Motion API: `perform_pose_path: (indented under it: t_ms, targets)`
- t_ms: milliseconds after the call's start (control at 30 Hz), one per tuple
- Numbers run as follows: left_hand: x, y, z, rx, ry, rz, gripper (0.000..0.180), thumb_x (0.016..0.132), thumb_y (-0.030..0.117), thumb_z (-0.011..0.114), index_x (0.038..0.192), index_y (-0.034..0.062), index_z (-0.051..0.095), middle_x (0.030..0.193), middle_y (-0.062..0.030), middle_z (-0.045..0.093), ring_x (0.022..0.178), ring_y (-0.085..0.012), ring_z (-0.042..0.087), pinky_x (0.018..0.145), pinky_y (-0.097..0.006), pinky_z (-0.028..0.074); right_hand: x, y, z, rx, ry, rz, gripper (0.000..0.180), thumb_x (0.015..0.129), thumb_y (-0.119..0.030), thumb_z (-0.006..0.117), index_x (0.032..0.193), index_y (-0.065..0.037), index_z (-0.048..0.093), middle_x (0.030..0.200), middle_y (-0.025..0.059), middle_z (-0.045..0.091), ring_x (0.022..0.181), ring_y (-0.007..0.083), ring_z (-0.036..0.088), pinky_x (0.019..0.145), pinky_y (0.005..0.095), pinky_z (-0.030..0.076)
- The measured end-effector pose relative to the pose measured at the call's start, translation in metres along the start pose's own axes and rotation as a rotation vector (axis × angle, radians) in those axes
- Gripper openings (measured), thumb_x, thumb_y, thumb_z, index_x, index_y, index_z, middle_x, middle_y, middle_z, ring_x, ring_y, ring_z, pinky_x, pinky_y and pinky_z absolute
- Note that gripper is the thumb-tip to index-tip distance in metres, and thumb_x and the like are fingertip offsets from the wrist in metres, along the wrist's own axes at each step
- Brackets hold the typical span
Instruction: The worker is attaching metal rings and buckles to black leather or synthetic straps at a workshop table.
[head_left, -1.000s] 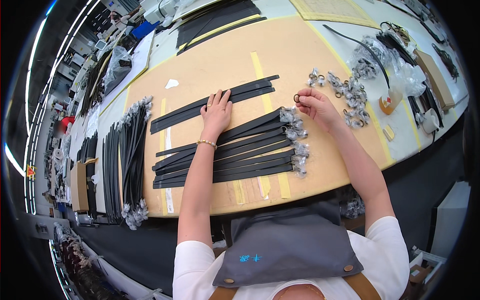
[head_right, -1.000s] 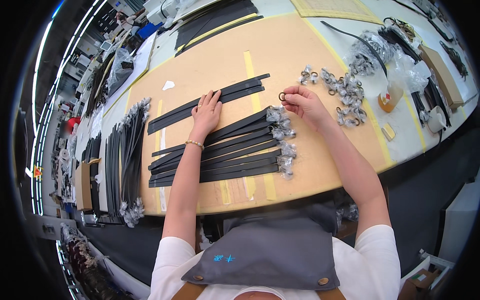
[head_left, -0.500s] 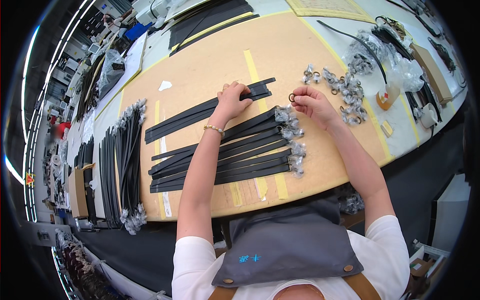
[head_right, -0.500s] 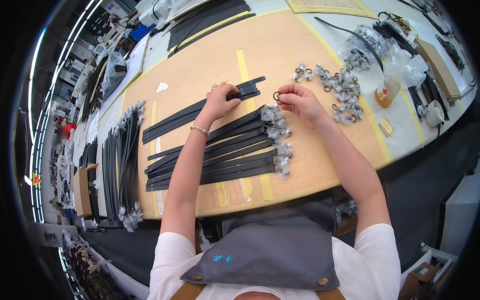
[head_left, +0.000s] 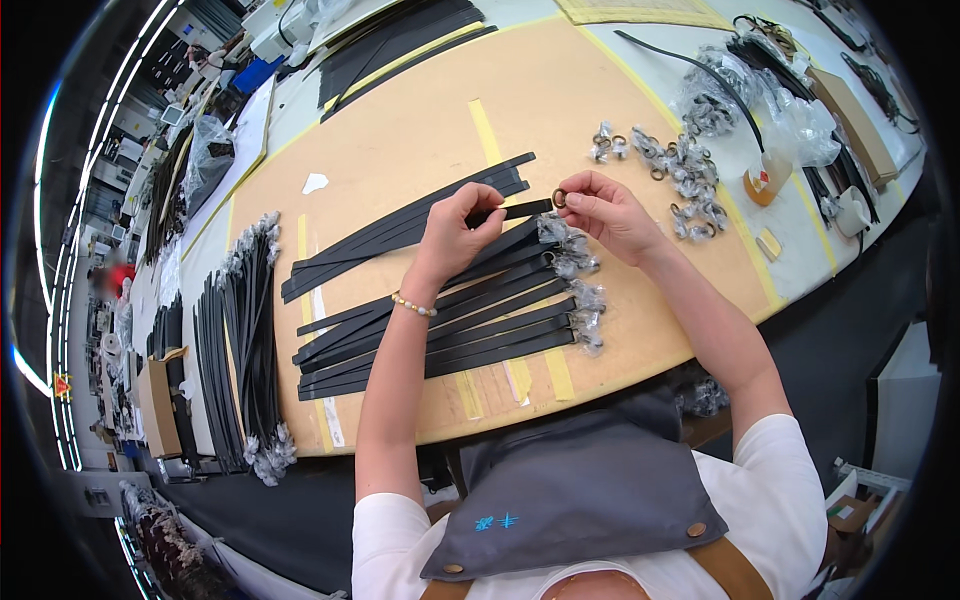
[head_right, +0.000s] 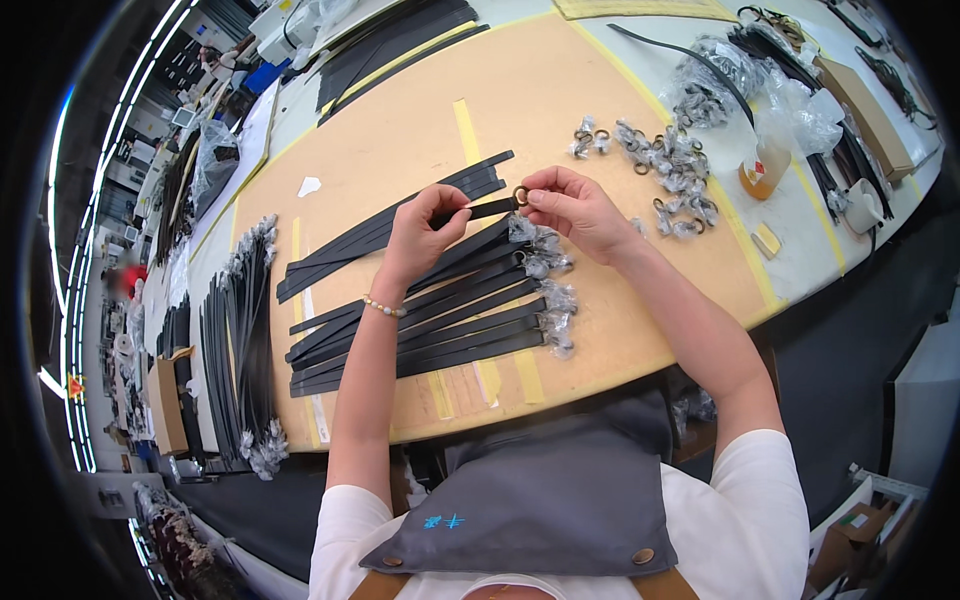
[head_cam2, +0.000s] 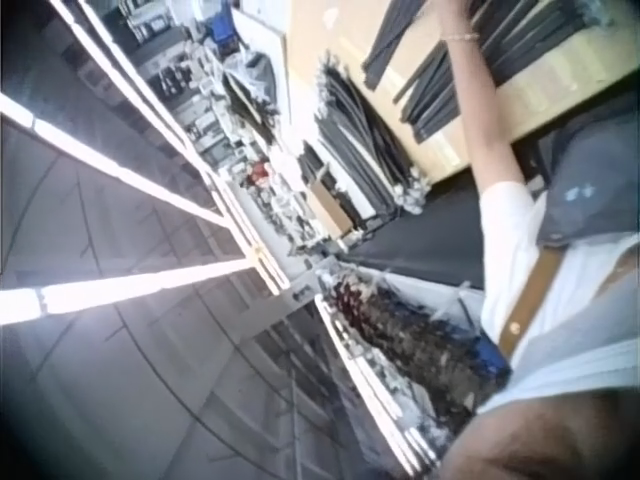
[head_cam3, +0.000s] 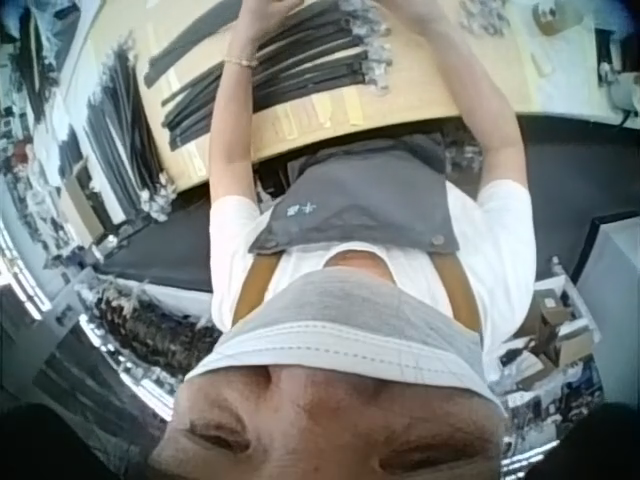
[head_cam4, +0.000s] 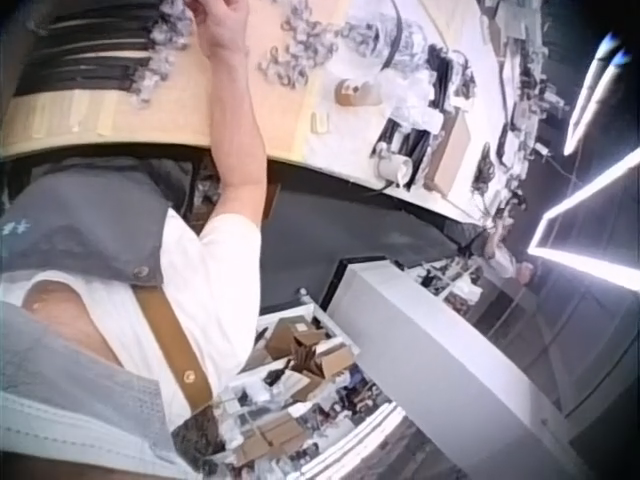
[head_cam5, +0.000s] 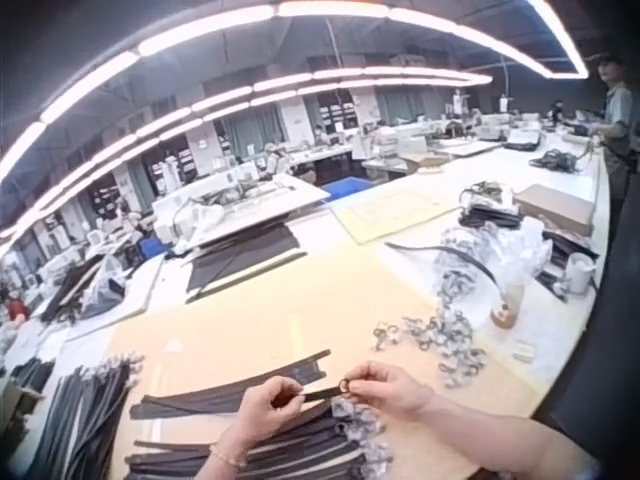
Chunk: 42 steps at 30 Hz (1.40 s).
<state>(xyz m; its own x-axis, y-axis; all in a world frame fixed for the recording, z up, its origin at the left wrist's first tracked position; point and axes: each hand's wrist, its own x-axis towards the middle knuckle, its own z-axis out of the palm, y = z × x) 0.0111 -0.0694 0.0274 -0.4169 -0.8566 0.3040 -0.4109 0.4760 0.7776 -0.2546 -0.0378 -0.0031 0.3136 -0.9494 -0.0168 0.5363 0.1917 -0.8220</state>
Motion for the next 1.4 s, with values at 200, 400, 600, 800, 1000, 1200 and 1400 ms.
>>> perform_pose_path:
  t_ms: [200,400,600,800,1000,1200,1400]
  targets:
    - [-0.010,0.019,0.007,-0.391,0.085,-0.089,0.013,0.099,0.005,0.063,0.110,0.0001,0.070,0.078,0.0064,0.058,0.071,-0.0014,0.049,0.062,-0.019,0.042,-0.003,-0.005,0.012,0.103,-0.082,-0.030,0.016,0.101,-0.009,0.064,0.117,-0.006,0.062,0.106,0.0029,0.068,0.093,0.0105,0.068,0.084,0.0245,0.057]
    - [-0.020,0.024,0.018,-0.397,0.076,-0.058,0.013,0.101,0.005,0.062,0.109,-0.0010,0.070,0.078,0.0060,0.057,0.070,-0.0020,0.046,0.061,-0.020,0.039,-0.007,0.001,0.011,0.104,-0.124,0.036,0.015,0.101,-0.009,0.063,0.116,-0.006,0.062,0.103,0.0047,0.069,0.092,0.0105,0.068,0.082,0.0241,0.057]
    - [-0.034,0.038,0.020,-0.541,0.005,-0.090,0.018,0.096,0.008,0.070,0.112,-0.0009,0.067,0.091,0.0020,0.065,0.082,-0.0044,0.058,0.072,-0.021,0.047,-0.014,0.002,0.014,0.249,-0.226,0.123,0.016,0.101,-0.009,0.063,0.117,-0.006,0.063,0.101,0.0038,0.070,0.092,0.0106,0.070,0.082,0.0237,0.059]
    - [-0.041,0.042,0.018,-0.530,-0.026,-0.083,0.024,0.089,0.005,0.077,0.110,-0.0018,0.066,0.099,-0.0027,0.070,0.092,-0.0069,0.064,0.082,-0.023,0.052,-0.016,0.002,0.020,0.249,-0.285,0.186,0.016,0.102,-0.009,0.062,0.117,-0.005,0.062,0.100,0.0043,0.070,0.089,0.0095,0.069,0.082,0.0230,0.058]
    - [-0.047,0.044,0.020,-0.504,0.018,-0.029,0.023,0.089,0.003,0.076,0.109,-0.0020,0.066,0.094,-0.0026,0.071,0.086,-0.0067,0.064,0.077,-0.023,0.053,-0.018,0.004,0.023,0.241,-0.311,0.199,0.015,0.103,-0.010,0.061,0.117,-0.005,0.062,0.102,0.0041,0.069,0.088,0.0089,0.068,0.081,0.0226,0.058]
    - [-0.052,0.046,0.020,-0.495,0.023,-0.070,0.021,0.089,0.002,0.075,0.107,-0.0015,0.066,0.090,-0.0009,0.070,0.078,-0.0033,0.060,0.068,-0.019,0.049,-0.019,0.005,0.026,0.213,-0.294,0.232,0.019,0.103,-0.013,0.062,0.118,-0.002,0.059,0.104,0.0059,0.066,0.088,0.0081,0.066,0.080,0.0218,0.057]
    - [-0.052,0.048,0.023,-0.516,0.035,-0.119,0.021,0.088,0.003,0.075,0.106,-0.0014,0.066,0.090,-0.0002,0.070,0.075,-0.0019,0.057,0.066,-0.019,0.047,-0.020,0.005,0.025,0.156,-0.303,0.190,0.015,0.103,-0.010,0.062,0.117,-0.005,0.062,0.101,0.0039,0.068,0.087,0.0086,0.067,0.079,0.0222,0.057]
